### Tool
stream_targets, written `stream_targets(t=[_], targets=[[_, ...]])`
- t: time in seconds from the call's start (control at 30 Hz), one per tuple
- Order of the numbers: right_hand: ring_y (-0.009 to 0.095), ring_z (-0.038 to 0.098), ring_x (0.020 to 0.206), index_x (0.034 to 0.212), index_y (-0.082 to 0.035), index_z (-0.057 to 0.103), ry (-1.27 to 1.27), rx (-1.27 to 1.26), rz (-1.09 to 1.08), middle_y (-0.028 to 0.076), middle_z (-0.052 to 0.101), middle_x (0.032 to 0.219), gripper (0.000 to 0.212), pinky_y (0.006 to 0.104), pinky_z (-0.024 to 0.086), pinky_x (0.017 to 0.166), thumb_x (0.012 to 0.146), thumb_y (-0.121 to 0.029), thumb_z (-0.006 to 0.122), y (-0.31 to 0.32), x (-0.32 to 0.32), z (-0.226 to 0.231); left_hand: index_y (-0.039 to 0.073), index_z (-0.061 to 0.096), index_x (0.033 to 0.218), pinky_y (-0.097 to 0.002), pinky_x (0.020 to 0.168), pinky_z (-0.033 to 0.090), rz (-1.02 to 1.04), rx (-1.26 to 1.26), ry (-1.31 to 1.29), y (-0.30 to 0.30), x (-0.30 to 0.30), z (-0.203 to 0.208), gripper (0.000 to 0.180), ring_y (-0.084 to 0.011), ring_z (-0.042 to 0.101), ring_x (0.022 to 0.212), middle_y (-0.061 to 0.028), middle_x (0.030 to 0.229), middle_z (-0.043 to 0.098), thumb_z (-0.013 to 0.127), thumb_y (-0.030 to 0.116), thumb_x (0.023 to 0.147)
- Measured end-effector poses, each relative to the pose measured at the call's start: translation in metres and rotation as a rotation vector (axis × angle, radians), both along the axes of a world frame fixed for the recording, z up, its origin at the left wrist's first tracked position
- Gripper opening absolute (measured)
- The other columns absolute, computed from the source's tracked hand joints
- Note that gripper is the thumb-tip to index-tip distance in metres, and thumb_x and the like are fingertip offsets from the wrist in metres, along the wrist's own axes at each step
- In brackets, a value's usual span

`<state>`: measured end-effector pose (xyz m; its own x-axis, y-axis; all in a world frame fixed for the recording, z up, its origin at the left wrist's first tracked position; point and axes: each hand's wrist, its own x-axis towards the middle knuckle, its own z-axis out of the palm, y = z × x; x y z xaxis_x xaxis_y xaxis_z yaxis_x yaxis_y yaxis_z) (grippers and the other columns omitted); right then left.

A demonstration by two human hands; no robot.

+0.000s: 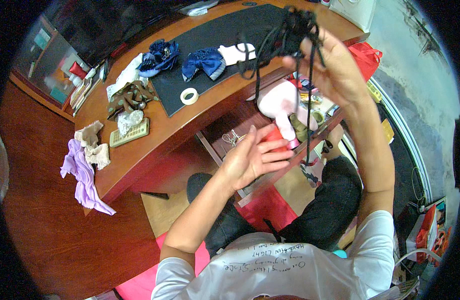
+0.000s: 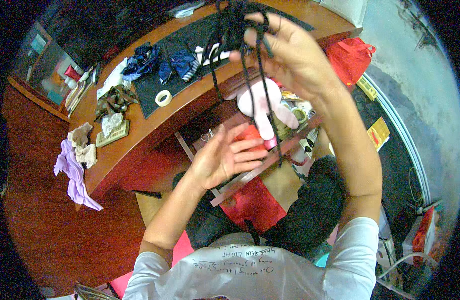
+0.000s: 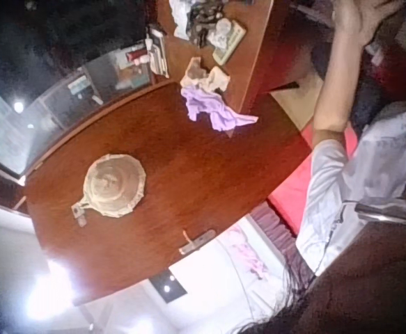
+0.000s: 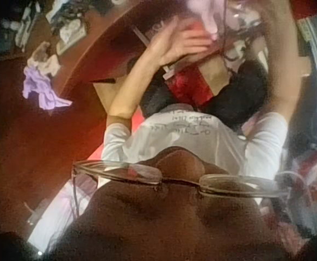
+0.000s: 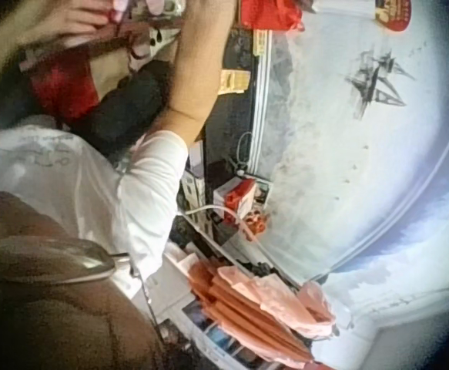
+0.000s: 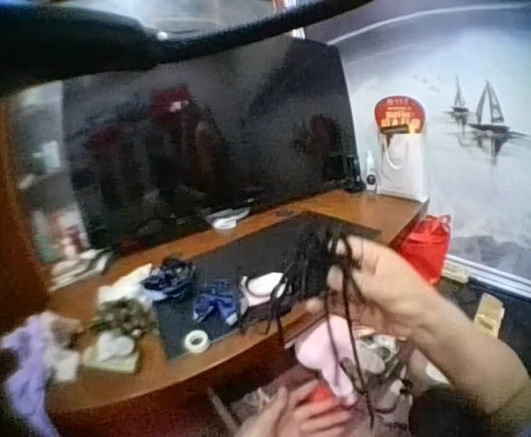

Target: The person wipes a wooden drawer with a cloth and then fills it with various items like a small tin, thread spools, hair accessories, and a stuffed toy.

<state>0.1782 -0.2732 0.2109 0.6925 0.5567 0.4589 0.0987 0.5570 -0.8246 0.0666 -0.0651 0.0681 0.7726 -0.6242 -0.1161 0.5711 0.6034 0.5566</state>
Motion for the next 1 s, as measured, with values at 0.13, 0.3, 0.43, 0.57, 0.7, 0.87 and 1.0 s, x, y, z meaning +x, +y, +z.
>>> stream_targets(t=[0.13, 0.3, 0.43, 0.57, 0.7, 0.87, 1.0], targets=[[0.024, 0.067, 0.102, 0.122, -0.003, 0.057, 0.103, 0.079, -0.033, 0.007, 0.065, 0.11, 0.032, 0.0428, 0.056, 0.093, 0.093, -0.012, 0.068, 0.016, -0.011, -0.037, 0.012, 0.034, 0.146, -0.058, 0.111, 0.036, -0.1, -0.141, 0.15, -0.014, -0.003, 0.003, 0.074, -0.0485, 0.047, 0.13, -0.027, 0.143, 0.046, 0.041, 0.066, 0.096], [0.033, 0.068, 0.102, 0.126, -0.004, 0.055, 0.12, 0.153, -0.153, 0.007, 0.067, 0.104, 0.035, 0.0428, 0.054, 0.094, 0.094, -0.012, 0.066, 0.006, 0.0, -0.058, 0.008, 0.044, 0.143, -0.0456, 0.099, 0.046, -0.207, -0.189, 0.104, -0.012, -0.004, 0.003, 0.076, -0.0303, 0.059, 0.117, -0.0218, 0.136, 0.055, 0.039, 0.067, 0.096], [0.029, 0.068, 0.101, 0.121, -0.004, 0.058, 0.072, 0.181, -0.32, 0.007, 0.068, 0.105, 0.028, 0.0416, 0.055, 0.095, 0.095, -0.011, 0.065, -0.009, 0.009, -0.058, 0.004, 0.058, 0.127, -0.0276, 0.069, 0.048, 0.046, 0.224, -0.128, 0.006, -0.012, 0.008, 0.042, -0.0136, 0.056, 0.077, -0.0083, 0.106, 0.067, 0.057, 0.036, 0.099], [0.025, 0.069, 0.097, 0.119, -0.001, 0.059, -0.005, 0.09, -0.317, 0.009, 0.067, 0.107, 0.027, 0.0378, 0.056, 0.09, 0.095, -0.011, 0.065, -0.014, 0.003, -0.055, 0.002, 0.062, 0.114, -0.0299, 0.069, 0.048, 0.251, 0.166, 0.002, 0.033, 0.012, 0.008, 0.025, -0.0136, 0.054, 0.074, -0.0009, 0.083, 0.057, 0.059, 0.022, 0.099], [0.019, 0.068, 0.09, 0.113, -0.002, 0.062, -0.2, -0.522, -0.281, 0.008, 0.068, 0.104, 0.029, 0.0328, 0.055, 0.084, 0.086, -0.008, 0.069, 0.0, 0.001, -0.081, 0.0, 0.057, 0.12, -0.0339, 0.08, 0.049, 0.341, -0.027, 0.237, 0.058, 0.033, -0.009, 0.027, -0.021, 0.06, 0.089, -0.0099, 0.1, 0.063, 0.054, 0.013, 0.097], [0.025, 0.066, 0.086, 0.1, 0.0, 0.064, -0.599, -0.925, -0.413, 0.014, 0.068, 0.092, 0.022, 0.0359, 0.052, 0.081, 0.079, -0.002, 0.07, 0.025, 0.01, -0.139, -0.007, 0.052, 0.118, -0.0415, 0.093, 0.051, 0.557, 0.083, 0.307, 0.045, 0.047, -0.007, 0.026, -0.0291, 0.062, 0.105, -0.0189, 0.113, 0.061, 0.048, 0.007, 0.096], [0.037, 0.063, 0.097, 0.103, -0.001, 0.063, -0.724, -0.944, -0.53, 0.019, 0.065, 0.101, 0.025, 0.0412, 0.05, 0.088, 0.08, -0.006, 0.069, 0.04, 0.006, -0.157, -0.005, 0.053, 0.118, -0.0409, 0.098, 0.049, 0.614, 0.194, 0.175, 0.039, 0.05, -0.008, 0.024, -0.0269, 0.06, 0.107, -0.0163, 0.113, 0.06, 0.05, 0.008, 0.097]])
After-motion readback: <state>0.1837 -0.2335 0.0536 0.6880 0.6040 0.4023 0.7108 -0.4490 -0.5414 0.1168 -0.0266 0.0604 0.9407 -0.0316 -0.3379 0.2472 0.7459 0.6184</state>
